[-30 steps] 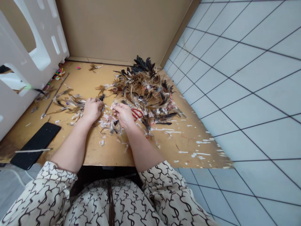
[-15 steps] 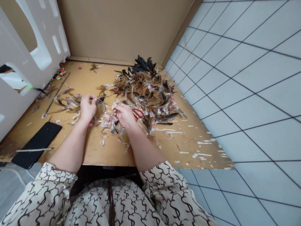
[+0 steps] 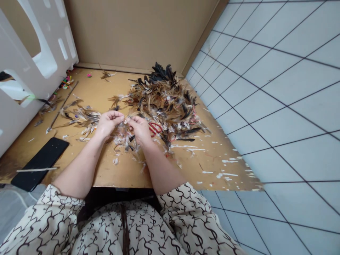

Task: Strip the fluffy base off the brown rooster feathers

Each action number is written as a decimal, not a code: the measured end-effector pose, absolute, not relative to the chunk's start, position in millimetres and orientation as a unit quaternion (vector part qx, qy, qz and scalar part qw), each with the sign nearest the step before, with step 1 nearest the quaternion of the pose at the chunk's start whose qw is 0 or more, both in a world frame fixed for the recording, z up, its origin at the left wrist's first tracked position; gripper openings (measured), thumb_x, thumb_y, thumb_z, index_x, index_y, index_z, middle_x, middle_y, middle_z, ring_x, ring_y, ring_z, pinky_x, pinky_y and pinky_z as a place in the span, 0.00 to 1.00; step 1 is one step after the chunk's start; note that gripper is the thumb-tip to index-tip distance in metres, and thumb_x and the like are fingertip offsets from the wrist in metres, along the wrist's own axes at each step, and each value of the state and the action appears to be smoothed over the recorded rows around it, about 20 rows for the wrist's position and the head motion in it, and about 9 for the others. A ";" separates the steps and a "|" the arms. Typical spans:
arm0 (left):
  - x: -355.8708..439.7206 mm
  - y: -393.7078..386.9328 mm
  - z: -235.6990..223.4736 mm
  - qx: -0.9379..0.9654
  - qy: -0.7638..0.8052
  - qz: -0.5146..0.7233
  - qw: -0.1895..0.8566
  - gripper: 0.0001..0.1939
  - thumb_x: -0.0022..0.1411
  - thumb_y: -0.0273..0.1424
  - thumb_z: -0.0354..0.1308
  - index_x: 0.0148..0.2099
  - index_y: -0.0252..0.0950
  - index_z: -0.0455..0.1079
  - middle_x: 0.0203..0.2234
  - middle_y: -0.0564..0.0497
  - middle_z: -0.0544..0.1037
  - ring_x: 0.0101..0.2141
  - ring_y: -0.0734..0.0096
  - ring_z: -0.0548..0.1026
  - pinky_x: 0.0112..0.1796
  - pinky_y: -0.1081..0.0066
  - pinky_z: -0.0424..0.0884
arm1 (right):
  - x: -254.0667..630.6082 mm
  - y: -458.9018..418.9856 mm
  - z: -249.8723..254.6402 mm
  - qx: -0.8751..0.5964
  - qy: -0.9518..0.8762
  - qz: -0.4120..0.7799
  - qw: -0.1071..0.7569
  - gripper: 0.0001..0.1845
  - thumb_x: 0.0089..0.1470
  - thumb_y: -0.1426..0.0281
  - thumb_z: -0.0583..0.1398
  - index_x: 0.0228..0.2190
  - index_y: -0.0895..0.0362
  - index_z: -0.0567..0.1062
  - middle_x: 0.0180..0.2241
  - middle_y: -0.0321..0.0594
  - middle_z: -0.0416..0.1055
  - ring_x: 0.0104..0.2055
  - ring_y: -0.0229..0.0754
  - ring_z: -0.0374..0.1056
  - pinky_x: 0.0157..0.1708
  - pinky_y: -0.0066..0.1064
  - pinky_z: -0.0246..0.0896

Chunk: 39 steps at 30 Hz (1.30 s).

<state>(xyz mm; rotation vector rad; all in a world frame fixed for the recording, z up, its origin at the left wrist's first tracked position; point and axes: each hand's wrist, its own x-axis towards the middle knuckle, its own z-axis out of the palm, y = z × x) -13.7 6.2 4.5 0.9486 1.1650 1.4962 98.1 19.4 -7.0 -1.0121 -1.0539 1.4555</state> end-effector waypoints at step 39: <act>-23.3 6.1 8.5 0.344 0.482 0.593 0.546 0.14 0.27 0.28 0.70 0.19 0.31 0.70 0.12 0.53 0.72 0.15 0.79 0.68 0.20 0.78 0.65 | 105.9 25.2 -5.9 -0.314 -0.295 0.764 0.481 0.07 0.42 0.77 0.59 0.17 0.59 0.67 0.17 0.32 0.64 0.21 0.29 0.56 0.23 0.22 0.52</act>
